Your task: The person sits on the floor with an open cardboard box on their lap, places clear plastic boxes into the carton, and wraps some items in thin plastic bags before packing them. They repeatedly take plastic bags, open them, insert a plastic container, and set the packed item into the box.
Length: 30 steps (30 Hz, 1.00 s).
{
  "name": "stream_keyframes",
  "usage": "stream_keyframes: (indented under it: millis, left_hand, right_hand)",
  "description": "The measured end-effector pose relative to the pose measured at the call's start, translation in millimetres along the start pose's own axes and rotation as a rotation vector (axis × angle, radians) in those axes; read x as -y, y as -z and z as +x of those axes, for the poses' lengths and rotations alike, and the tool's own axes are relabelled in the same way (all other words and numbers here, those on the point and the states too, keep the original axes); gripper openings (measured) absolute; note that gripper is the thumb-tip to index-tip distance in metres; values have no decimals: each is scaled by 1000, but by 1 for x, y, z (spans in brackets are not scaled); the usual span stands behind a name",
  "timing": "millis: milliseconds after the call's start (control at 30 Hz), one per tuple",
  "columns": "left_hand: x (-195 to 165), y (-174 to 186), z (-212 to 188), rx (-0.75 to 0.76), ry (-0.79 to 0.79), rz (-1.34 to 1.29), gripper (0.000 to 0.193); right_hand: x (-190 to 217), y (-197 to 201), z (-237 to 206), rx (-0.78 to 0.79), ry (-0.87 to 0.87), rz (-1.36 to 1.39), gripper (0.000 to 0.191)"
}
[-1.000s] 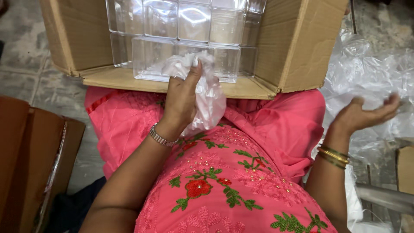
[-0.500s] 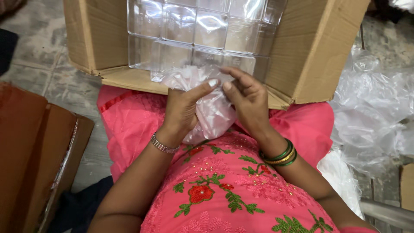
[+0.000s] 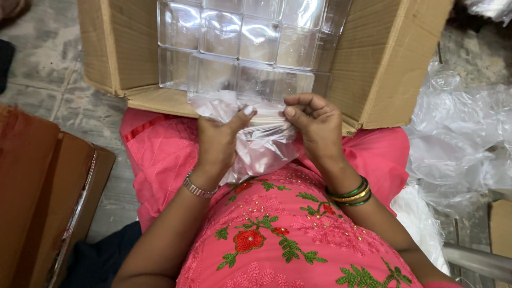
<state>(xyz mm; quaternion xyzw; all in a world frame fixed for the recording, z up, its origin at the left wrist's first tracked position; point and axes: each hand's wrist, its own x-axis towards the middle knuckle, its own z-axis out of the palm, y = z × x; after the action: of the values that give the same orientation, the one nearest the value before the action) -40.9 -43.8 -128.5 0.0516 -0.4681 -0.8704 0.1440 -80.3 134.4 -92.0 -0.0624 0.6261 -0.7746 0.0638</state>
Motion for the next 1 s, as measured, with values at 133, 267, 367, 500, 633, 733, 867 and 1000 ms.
stream_keyframes:
  millis: [133, 267, 367, 500, 633, 733, 867, 1000]
  left_hand:
    - [3, 0, 3, -25, 1, 18, 13]
    - [2, -4, -2, 35, 27, -132, 14]
    - [3, -5, -3, 171, 20, 80, 18]
    - [5, -4, 3, 83, 204, 58, 17]
    - [3, -2, 9, 55, 156, 29, 17]
    - [2, -3, 8, 118, 53, 69, 16]
    - [2, -5, 8, 157, 36, 65, 19]
    - [3, -2, 10, 55, 15, 192, 14]
  right_hand:
    - [-8, 11, -8, 38, 35, -72, 8]
    - [-22, 22, -3, 62, 137, -241, 16]
    - [-25, 32, 3, 85, 54, -90, 14]
    - [-19, 37, 2, 175, -10, 266, 14]
    - [-8, 26, -1, 215, 24, 199, 11]
    - [-1, 16, 2, 96, -137, 96, 23]
    - [3, 11, 0, 113, -154, 8, 29]
    - [-3, 19, -6, 71, -57, -15, 16]
